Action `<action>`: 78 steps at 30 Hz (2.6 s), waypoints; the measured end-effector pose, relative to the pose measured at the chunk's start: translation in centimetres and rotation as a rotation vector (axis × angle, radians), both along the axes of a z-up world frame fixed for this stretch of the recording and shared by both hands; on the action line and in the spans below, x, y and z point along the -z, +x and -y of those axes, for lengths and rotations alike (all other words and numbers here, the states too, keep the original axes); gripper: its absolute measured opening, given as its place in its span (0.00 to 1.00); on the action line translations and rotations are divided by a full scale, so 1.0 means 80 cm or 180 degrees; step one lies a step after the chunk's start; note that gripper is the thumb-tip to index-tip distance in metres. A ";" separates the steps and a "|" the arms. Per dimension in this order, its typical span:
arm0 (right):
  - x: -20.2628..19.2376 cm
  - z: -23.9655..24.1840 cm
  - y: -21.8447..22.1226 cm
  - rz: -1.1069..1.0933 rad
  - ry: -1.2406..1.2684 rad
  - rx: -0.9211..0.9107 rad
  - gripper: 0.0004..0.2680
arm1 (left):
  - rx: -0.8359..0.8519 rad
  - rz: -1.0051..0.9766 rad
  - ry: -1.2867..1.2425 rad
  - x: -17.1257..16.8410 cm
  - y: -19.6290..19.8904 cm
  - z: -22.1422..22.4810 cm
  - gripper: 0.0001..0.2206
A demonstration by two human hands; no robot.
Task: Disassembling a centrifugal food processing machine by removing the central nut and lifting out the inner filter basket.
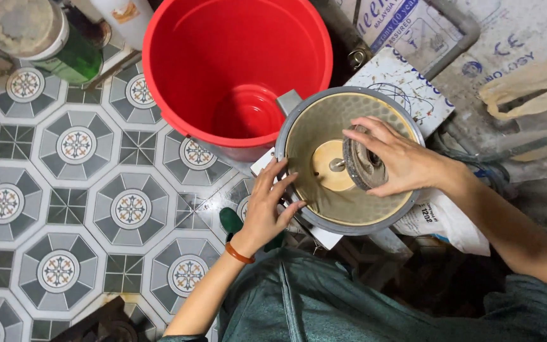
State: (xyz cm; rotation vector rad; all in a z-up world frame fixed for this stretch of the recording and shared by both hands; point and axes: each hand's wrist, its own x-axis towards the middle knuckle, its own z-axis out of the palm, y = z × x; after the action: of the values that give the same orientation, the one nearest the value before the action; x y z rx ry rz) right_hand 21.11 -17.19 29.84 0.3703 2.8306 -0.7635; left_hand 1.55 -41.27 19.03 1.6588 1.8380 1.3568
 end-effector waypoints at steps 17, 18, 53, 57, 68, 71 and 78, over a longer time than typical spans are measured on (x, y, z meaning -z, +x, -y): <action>0.089 -0.012 -0.028 0.0535 0.1082 -0.0933 0.49 | -0.0093 0.0058 -0.0178 0.016 0.009 0.005 0.23; 0.100 -0.013 -0.032 0.0563 0.1167 -0.1050 0.51 | -0.0105 0.0043 -0.0177 0.015 0.008 0.005 0.23; 0.168 0.021 -0.068 0.1368 0.2253 -0.0969 0.51 | -0.0110 0.0090 -0.0160 0.018 0.002 0.004 0.21; 0.174 0.020 -0.065 0.1354 0.2280 -0.1034 0.51 | -0.0147 0.0098 -0.0150 0.022 0.002 0.003 0.22; 0.188 0.027 -0.063 0.1345 0.2355 -0.1083 0.51 | -0.0110 0.0104 -0.0171 0.020 0.001 0.002 0.21; 0.195 0.025 -0.063 0.1323 0.2346 -0.1069 0.50 | -0.0095 0.0094 -0.0202 0.019 -0.003 0.002 0.21; 0.183 0.031 -0.059 0.1196 0.2169 -0.0964 0.42 | -0.0023 -0.0132 -0.0233 0.019 -0.007 0.004 0.21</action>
State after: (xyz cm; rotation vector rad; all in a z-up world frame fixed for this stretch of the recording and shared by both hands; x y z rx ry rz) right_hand 16.37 -19.65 15.17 0.1401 2.6014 0.3175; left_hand 1.02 -41.58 17.50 1.6567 1.8952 1.2513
